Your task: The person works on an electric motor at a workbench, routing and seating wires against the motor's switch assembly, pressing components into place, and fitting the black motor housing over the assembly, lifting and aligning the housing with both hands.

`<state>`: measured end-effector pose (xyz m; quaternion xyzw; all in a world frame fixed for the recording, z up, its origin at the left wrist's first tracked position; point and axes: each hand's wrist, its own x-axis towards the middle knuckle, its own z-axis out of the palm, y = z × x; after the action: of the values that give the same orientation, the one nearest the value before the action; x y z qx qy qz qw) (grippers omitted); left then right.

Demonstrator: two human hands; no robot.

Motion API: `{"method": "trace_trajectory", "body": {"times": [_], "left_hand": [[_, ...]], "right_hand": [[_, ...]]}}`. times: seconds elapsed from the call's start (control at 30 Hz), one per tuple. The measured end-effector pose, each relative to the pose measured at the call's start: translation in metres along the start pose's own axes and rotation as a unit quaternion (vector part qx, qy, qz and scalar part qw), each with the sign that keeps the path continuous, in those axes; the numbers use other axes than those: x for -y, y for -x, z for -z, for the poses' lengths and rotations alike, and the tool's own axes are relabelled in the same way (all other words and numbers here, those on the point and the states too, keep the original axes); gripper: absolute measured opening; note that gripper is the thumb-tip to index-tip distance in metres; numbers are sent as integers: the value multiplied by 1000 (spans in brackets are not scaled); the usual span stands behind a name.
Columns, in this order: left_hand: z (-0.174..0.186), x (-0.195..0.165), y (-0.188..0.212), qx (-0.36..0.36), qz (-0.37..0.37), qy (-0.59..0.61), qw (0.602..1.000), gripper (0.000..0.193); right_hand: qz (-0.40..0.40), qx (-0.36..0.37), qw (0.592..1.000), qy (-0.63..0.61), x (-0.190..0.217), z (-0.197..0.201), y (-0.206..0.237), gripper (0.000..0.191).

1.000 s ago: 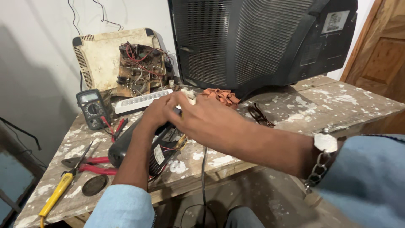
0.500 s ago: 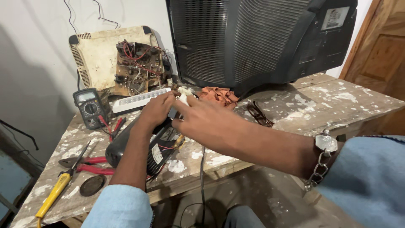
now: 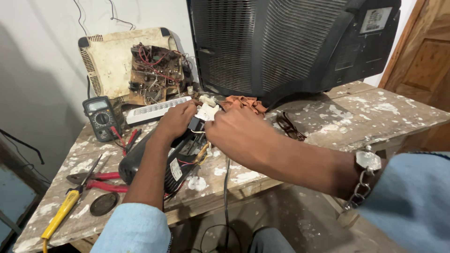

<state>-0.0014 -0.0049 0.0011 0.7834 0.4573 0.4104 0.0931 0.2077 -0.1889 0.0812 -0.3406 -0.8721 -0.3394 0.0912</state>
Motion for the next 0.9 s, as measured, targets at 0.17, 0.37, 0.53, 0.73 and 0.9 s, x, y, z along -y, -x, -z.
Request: {"method": "trace_trajectory", "body": {"times": [0.17, 0.37, 0.53, 0.73, 0.9], "left_hand": [[2, 3, 0, -4, 0, -18, 1000, 48], [1, 6, -2, 3, 2, 0, 1000, 50], [1, 5, -2, 5, 12, -8, 1000, 49], [1, 4, 0, 4, 14, -16, 1000, 49], [0, 6, -2, 12, -2, -6, 1000, 49]], "right_hand": [[117, -90, 989, -27, 2, -5, 6, 8], [144, -131, 981, 2, 1, -4, 9, 24], [46, -45, 997, -49, -1, -3, 4, 25], [-33, -20, 998, -42, 3, -3, -6, 11], [-138, -34, 966, -214, 0, 5, -3, 28]]}}
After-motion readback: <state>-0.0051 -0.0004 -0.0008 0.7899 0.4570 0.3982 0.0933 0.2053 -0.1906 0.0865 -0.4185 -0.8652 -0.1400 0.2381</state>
